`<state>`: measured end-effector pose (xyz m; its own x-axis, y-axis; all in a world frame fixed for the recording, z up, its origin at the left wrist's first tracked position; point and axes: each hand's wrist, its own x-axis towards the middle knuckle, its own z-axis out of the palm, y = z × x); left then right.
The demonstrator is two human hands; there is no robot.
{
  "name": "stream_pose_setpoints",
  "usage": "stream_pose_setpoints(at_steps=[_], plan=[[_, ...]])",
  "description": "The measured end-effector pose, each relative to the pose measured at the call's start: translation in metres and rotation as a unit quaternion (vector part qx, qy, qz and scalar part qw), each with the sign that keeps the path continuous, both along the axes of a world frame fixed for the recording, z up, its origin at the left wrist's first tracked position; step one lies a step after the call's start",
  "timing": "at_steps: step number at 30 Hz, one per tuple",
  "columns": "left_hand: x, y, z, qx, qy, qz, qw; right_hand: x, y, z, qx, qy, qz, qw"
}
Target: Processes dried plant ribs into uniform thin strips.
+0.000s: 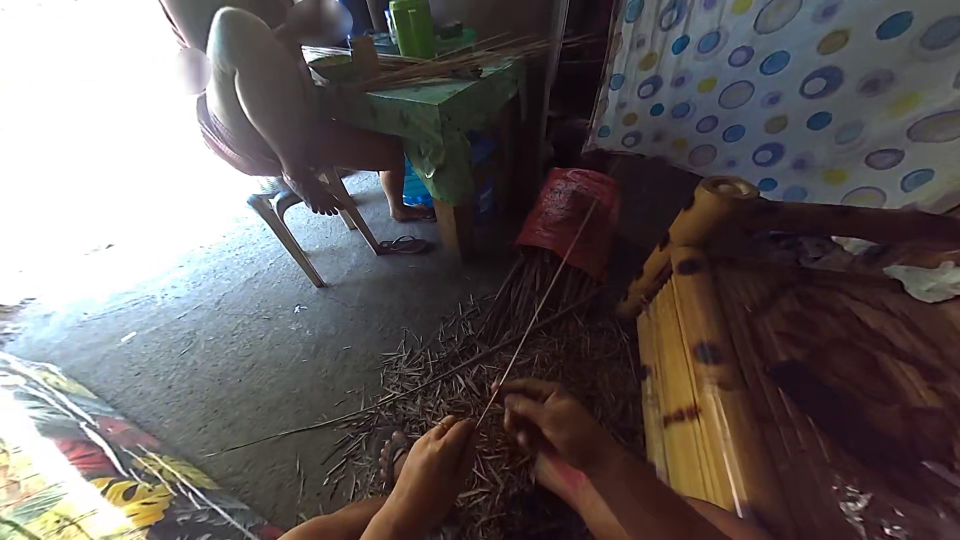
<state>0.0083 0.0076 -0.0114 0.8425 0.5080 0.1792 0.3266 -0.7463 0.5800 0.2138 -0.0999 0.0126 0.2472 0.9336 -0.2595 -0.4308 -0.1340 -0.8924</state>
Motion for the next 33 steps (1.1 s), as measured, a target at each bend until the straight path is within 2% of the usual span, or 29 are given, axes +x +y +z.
stream_pose_setpoints(at_steps=[4,10,12,16,18,21,23,25,30,31,33], plan=[[0.0,-0.002,0.0,0.008,0.003,-0.023,1.0,0.039,0.003,0.007,0.034,0.042,-0.142,0.988],[0.0,-0.002,-0.003,0.008,-0.023,-0.018,1.0,-0.004,-0.007,0.001,0.011,0.047,0.013,0.999],[-0.002,-0.001,0.0,0.001,-0.013,-0.015,1.0,0.003,-0.004,0.002,0.02,0.029,-0.014,0.999],[-0.003,-0.001,0.006,-0.02,0.018,-0.012,1.0,0.04,0.004,0.005,0.037,0.03,-0.144,0.988],[-0.001,-0.001,0.005,-0.031,0.009,-0.009,0.999,0.027,0.002,0.003,0.029,0.016,-0.109,0.994],[0.0,0.0,0.001,-0.039,-0.009,0.002,0.999,-0.022,-0.003,-0.005,-0.009,0.007,0.013,1.0],[-0.001,0.002,0.001,-0.033,-0.014,0.015,0.999,-0.038,-0.001,-0.01,-0.024,0.023,0.044,0.998],[-0.002,0.003,0.004,-0.032,-0.004,0.015,0.999,-0.032,0.001,-0.008,-0.015,0.023,0.027,0.999],[0.0,0.002,0.009,-0.047,0.012,-0.01,0.999,0.002,0.008,-0.003,0.017,0.053,-0.111,0.992],[0.001,0.001,0.008,-0.049,0.01,-0.011,0.999,0.002,0.007,-0.004,0.014,0.047,-0.109,0.993],[0.001,0.001,0.005,-0.054,0.004,-0.007,0.999,-0.008,0.001,-0.003,0.007,0.022,-0.046,0.999]])
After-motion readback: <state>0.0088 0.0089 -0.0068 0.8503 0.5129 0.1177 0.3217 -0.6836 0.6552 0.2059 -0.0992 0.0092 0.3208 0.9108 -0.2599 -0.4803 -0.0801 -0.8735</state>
